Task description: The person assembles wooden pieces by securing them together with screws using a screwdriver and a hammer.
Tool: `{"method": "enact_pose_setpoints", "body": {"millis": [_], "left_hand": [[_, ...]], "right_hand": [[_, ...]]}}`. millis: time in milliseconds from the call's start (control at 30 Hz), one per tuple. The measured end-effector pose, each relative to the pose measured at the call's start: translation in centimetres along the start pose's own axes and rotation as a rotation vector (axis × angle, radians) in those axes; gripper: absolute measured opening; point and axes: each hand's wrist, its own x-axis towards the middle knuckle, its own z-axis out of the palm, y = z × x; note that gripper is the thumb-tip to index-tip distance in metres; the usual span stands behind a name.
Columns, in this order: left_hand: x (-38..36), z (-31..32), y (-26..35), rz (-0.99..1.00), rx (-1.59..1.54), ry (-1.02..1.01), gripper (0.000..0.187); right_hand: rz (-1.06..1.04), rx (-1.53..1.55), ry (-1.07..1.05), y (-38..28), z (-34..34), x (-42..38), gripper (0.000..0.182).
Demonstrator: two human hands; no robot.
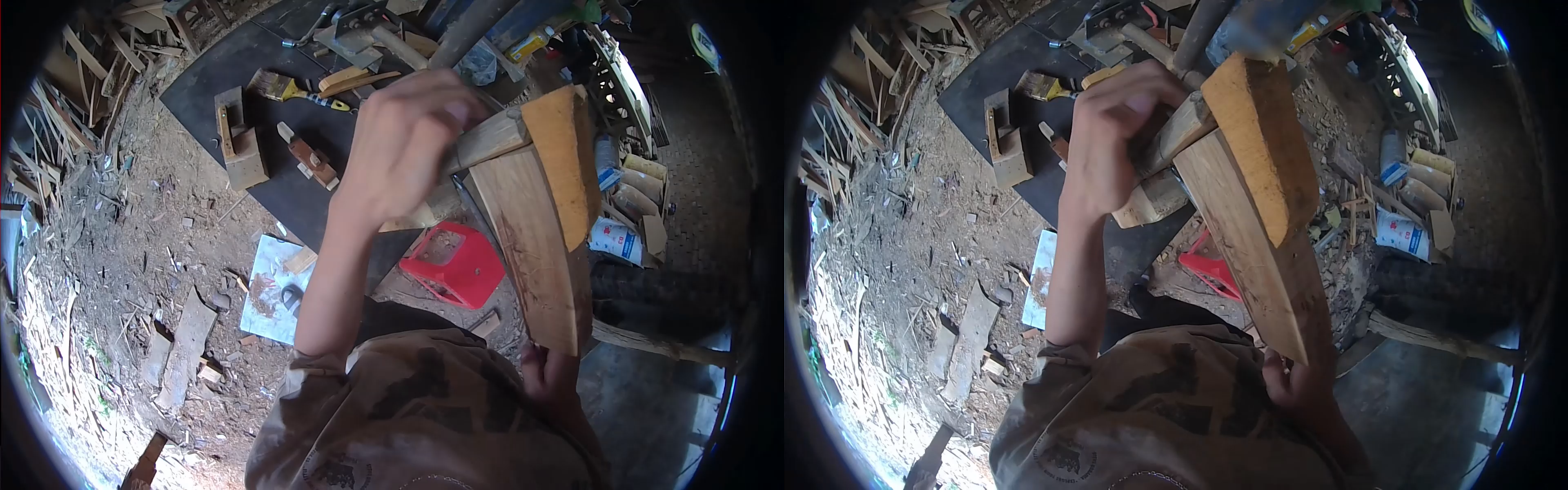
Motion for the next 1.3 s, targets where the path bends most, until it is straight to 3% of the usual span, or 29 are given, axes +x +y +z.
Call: {"method": "enact_pose_setpoints", "body": {"millis": [67, 133, 233, 367, 400, 800, 933, 1300], "left_hand": [[0.5, -0.5, 1.3, -0.042, 0.085, -0.045, 0.04], [0.8, 0.0, 1.3, -0.129, 0.143, 0.049, 0.042], [0.9, 0.6, 0.7, -0.166, 0.185, 0.172, 0.044], [0.5, 1.3, 0.2, -0.063, 0.079, 0.294, 0.041], [0.2, 1.3, 0.3, -0.076, 0.05, 0.289, 0.04], [0.3, 0.4, 0.0, -0.05, -0.127, 0.292, 0.037], [-0.2, 0.7, -0.2, -0.041, -0.161, 0.204, 0.036], [-0.6, 0.5, -1.1, 0.059, -0.084, 0.238, 0.038]], "right_hand": [[0.029, 0.012, -0.002, -0.1, 0.1, -0.7, 0.069], [0.09, 0.038, -0.062, -0.5, -0.7, -1.3, 0.071], [0.224, -0.035, -0.115, -1.2, -0.9, -2.5, 0.053], [0.194, -0.17, 0.029, -1.6, 1.6, -4.4, 0.038], [0.187, -0.198, -0.108, -1.6, 1.4, -5.1, 0.054], [0.492, 0.162, -0.241, -4.5, 1.1, -4.0, 0.041], [0.563, 0.22, -0.264, -4.9, 1.3, -3.7, 0.037], [0.625, 0.442, -0.304, -4.8, 3.5, -1.7, 0.028]]}}
